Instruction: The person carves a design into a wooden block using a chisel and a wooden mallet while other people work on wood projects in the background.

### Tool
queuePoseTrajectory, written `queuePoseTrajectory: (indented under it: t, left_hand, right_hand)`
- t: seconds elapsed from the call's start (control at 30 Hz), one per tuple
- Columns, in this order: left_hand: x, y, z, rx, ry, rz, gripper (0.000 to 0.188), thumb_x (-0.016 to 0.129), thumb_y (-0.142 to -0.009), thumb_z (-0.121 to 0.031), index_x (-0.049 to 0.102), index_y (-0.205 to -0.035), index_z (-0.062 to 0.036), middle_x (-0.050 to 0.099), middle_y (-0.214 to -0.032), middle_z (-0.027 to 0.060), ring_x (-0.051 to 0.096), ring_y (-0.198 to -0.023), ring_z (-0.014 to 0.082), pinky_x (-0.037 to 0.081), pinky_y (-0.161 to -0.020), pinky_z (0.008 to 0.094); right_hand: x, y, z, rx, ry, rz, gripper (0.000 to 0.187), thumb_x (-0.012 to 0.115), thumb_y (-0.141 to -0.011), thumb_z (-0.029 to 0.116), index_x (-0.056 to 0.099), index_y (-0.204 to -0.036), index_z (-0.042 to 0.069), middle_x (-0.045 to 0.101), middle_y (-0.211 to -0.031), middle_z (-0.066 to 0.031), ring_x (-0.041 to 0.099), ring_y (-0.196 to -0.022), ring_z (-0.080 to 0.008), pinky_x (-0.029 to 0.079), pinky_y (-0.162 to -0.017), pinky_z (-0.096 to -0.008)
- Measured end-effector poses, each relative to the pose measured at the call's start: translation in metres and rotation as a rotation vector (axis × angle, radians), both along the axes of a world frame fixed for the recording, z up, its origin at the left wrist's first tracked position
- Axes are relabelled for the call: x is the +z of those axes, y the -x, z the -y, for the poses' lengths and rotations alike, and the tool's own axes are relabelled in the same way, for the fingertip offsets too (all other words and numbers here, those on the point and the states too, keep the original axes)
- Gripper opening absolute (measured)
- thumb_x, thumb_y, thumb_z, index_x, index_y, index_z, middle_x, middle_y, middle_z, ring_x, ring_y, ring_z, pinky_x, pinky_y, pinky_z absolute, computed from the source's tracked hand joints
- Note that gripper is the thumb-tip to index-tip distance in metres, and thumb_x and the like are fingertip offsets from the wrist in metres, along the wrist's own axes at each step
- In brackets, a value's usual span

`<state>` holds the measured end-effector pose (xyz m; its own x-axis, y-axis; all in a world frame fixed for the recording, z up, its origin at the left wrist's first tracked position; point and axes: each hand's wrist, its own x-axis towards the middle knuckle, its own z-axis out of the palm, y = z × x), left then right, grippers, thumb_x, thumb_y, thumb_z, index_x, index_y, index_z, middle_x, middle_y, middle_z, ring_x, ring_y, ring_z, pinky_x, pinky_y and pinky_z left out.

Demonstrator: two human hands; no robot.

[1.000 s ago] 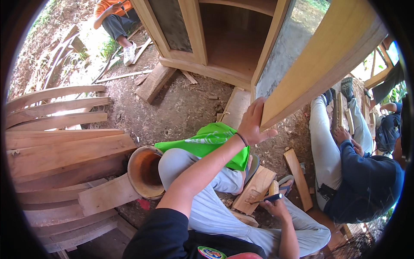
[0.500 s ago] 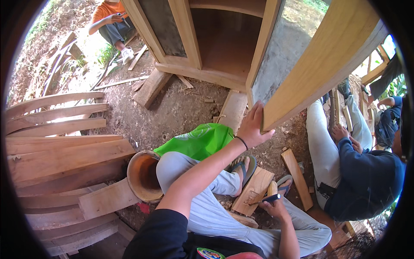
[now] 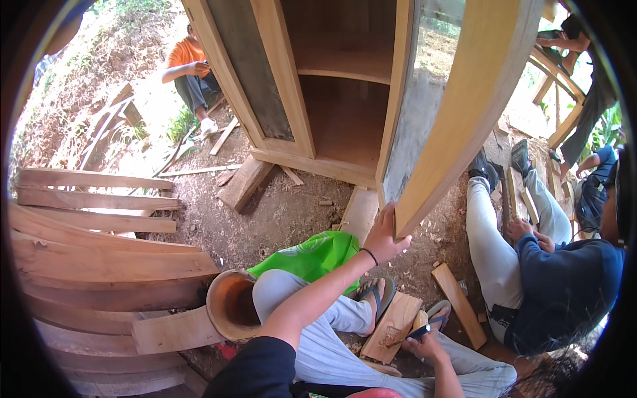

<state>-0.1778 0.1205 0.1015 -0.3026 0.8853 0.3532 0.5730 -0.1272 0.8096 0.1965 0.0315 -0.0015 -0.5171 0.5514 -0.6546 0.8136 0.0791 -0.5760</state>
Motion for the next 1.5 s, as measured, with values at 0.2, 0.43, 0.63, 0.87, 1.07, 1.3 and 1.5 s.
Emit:
queuePoseTrajectory:
  t: [0.2, 0.43, 0.63, 0.87, 1.07, 1.3, 1.5]
  left_hand:
    - [-0.022, 0.013, 0.006, -0.103, -0.083, 0.166, 0.086, 0.073, -0.080, -0.036, 0.026, -0.144, -0.0002, 0.037, -0.141, 0.0254, 0.039, -0.132, 0.0407, 0.035, -0.109, 0.0448]
    - [-0.002, 0.103, -0.068, 0.333, -0.308, 0.215, 0.062, 0.068, -0.087, -0.023, 0.037, -0.136, -0.0001, 0.044, -0.130, 0.0202, 0.045, -0.121, 0.0360, 0.037, -0.104, 0.0420]
    - [0.152, 0.170, -0.157, 0.763, -0.014, -0.704, 0.076, 0.062, -0.084, -0.012, 0.026, -0.150, -0.0068, 0.025, -0.157, 0.0159, 0.026, -0.145, 0.0330, 0.029, -0.113, 0.0492]
    - [0.185, 0.222, -0.215, 0.740, 0.153, -1.069, 0.050, 0.056, -0.087, -0.012, 0.049, -0.137, -0.0126, 0.050, -0.140, 0.0093, 0.043, -0.134, 0.0250, 0.034, -0.110, 0.0485]
    - [0.171, 0.241, -0.224, 0.778, 0.000, -1.222, 0.032, 0.058, -0.085, -0.011, 0.062, -0.116, -0.0135, 0.062, -0.122, 0.0069, 0.056, -0.118, 0.0246, 0.041, -0.102, 0.0489]
    - [0.170, 0.242, -0.220, 0.810, -0.081, -1.169, 0.031, 0.059, -0.087, -0.014, 0.061, -0.118, -0.0129, 0.065, -0.114, 0.0060, 0.057, -0.114, 0.0266, 0.042, -0.100, 0.0495]
    - [0.190, 0.238, -0.224, 0.803, 0.228, -1.153, 0.039, 0.059, -0.086, -0.013, 0.057, -0.125, -0.0179, 0.061, -0.127, 0.0058, 0.055, -0.116, 0.0327, 0.041, -0.098, 0.0507]
  right_hand:
    - [0.023, 0.010, -0.001, 0.051, 0.028, 0.080, 0.041, 0.063, -0.093, 0.031, 0.060, -0.125, 0.005, 0.067, -0.117, -0.0173, 0.062, -0.112, -0.0305, 0.047, -0.096, -0.0397]
    - [0.047, 0.020, -0.008, 0.013, 0.152, 0.036, 0.045, 0.064, -0.093, 0.030, 0.056, -0.129, 0.005, 0.064, -0.123, -0.0180, 0.060, -0.117, -0.0306, 0.046, -0.097, -0.0400]
    - [0.054, 0.019, -0.011, 0.009, 0.117, -0.061, 0.053, 0.071, -0.085, 0.037, 0.057, -0.127, 0.008, 0.054, -0.126, -0.0308, 0.048, -0.124, -0.0419, 0.037, -0.107, -0.0438]
    - [0.042, 0.020, -0.014, 0.059, 0.054, 0.037, 0.054, 0.072, -0.083, 0.041, 0.059, -0.127, 0.011, 0.049, -0.130, -0.0341, 0.046, -0.124, -0.0468, 0.037, -0.108, -0.0459]
    - [0.047, 0.023, -0.016, 0.087, 0.040, 0.035, 0.044, 0.070, -0.085, 0.044, 0.067, -0.117, 0.013, 0.058, -0.121, -0.0309, 0.051, -0.116, -0.0461, 0.040, -0.104, -0.0468]
    - [0.031, 0.012, -0.013, 0.102, -0.040, -0.047, 0.039, 0.067, -0.087, 0.043, 0.070, -0.110, 0.013, 0.066, -0.112, -0.0234, 0.053, -0.112, -0.0458, 0.042, -0.100, -0.0481]
    - [0.019, 0.008, -0.013, 0.138, -0.034, -0.039, 0.039, 0.064, -0.089, 0.044, 0.069, -0.113, 0.014, 0.067, -0.111, -0.0211, 0.053, -0.112, -0.0463, 0.042, -0.099, -0.0480]
